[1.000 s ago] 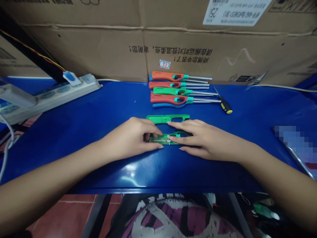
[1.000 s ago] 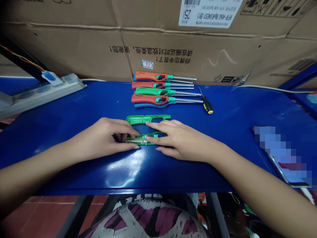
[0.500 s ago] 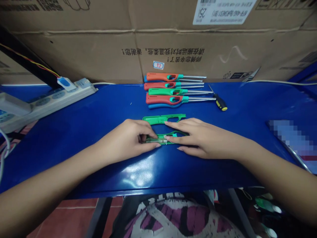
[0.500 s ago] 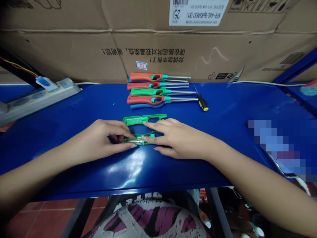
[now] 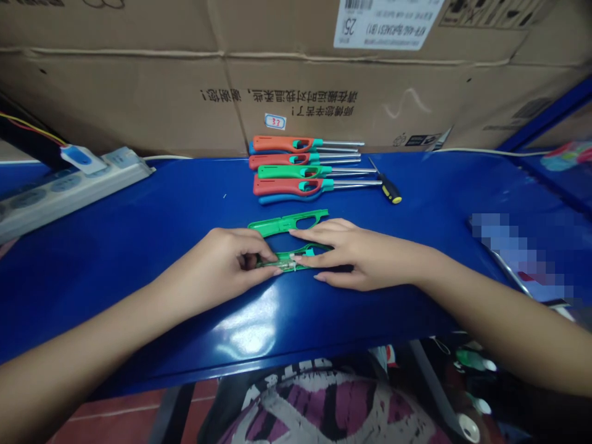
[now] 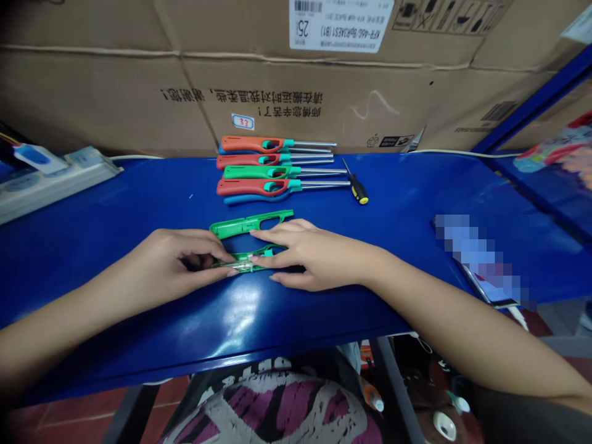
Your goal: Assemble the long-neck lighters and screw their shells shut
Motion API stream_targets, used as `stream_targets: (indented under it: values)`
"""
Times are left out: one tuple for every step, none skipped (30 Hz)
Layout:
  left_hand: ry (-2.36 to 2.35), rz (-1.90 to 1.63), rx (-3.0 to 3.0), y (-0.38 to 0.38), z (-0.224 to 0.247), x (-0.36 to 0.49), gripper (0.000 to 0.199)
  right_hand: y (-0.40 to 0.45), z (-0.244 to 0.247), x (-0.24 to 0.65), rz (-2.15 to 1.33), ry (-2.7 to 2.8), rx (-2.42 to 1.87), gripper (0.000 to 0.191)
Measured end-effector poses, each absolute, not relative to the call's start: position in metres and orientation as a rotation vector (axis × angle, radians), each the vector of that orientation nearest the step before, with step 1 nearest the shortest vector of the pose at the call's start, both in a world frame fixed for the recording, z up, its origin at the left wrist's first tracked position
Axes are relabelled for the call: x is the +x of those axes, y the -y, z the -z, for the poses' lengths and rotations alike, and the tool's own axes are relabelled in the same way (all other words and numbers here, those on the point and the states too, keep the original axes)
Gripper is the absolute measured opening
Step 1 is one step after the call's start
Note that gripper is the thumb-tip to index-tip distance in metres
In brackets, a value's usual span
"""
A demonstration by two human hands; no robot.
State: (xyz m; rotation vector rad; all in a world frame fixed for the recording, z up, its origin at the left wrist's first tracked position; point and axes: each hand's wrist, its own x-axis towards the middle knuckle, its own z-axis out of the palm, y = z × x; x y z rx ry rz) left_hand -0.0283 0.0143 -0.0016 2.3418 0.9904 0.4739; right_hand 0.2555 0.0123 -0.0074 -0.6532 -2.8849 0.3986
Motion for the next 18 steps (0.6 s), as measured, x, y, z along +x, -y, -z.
stream_targets:
  values:
    - [-0.989,-0.480,2.348,-0.014,0.003,-0.028,0.016,-0.012,0.006,0.255,-0.369,2.895,-0.651,0.041]
    - [-0.986,-0.489,2.354,-0.014,0.004,-0.028,0.016,-0.012,0.005,0.255,-0.337,2.905,-0.649,0.041]
    - [-0.982,-0.497,2.358,-0.013,0.005,-0.028,0.017,-0.012,0.004,0.256,-0.306,2.911,-0.644,0.040]
    - [-0.976,-0.506,2.362,-0.013,0.006,-0.027,0.017,-0.011,0.003,0.256,-0.280,2.916,-0.642,0.040]
    - [-0.971,-0.515,2.366,-0.013,0.007,-0.027,0.017,-0.011,0.002,0.257,-0.262,2.919,-0.643,0.040]
    - [-0.969,-0.523,2.370,-0.012,0.007,-0.026,0.018,-0.011,0.002,0.258,-0.253,2.920,-0.643,0.041]
    - [-0.969,-0.528,2.374,-0.012,0.007,-0.026,0.019,-0.012,0.002,0.259,-0.254,2.917,-0.641,0.042]
    - [-0.970,-0.528,2.376,-0.012,0.007,-0.026,0.020,-0.013,0.003,0.259,-0.265,2.905,-0.635,0.041]
    - [-0.975,-0.526,2.377,-0.011,0.007,-0.025,0.021,-0.014,0.004,0.260,-0.278,2.882,-0.623,0.040]
    - [-0.978,-0.524,2.377,-0.011,0.006,-0.025,0.022,-0.015,0.005,0.260,-0.291,2.850,-0.608,0.038]
    - [-0.979,-0.519,2.376,-0.011,0.006,-0.025,0.023,-0.016,0.005,0.261,-0.304,2.811,-0.588,0.036]
    - [-0.979,-0.515,2.377,-0.010,0.005,-0.025,0.023,-0.017,0.006,0.261,-0.318,2.772,-0.575,0.034]
    - [-0.978,-0.511,2.381,-0.010,0.005,-0.025,0.023,-0.019,0.006,0.262,-0.333,2.735,-0.570,0.033]
    - [-0.976,-0.509,2.388,-0.010,0.005,-0.025,0.023,-0.020,0.006,0.263,-0.351,2.706,-0.577,0.032]
    - [-0.976,-0.509,2.396,-0.010,0.005,-0.025,0.023,-0.021,0.005,0.264,-0.368,2.685,-0.591,0.032]
    - [-0.978,-0.509,2.404,-0.010,0.005,-0.025,0.023,-0.022,0.004,0.266,-0.382,2.670,-0.613,0.031]
    - [-0.980,-0.515,2.411,-0.010,0.005,-0.026,0.024,-0.022,0.003,0.268,-0.391,2.659,-0.638,0.029]
    - [-0.982,-0.519,2.416,-0.010,0.005,-0.027,0.024,-0.023,0.001,0.270,-0.393,2.651,-0.663,0.026]
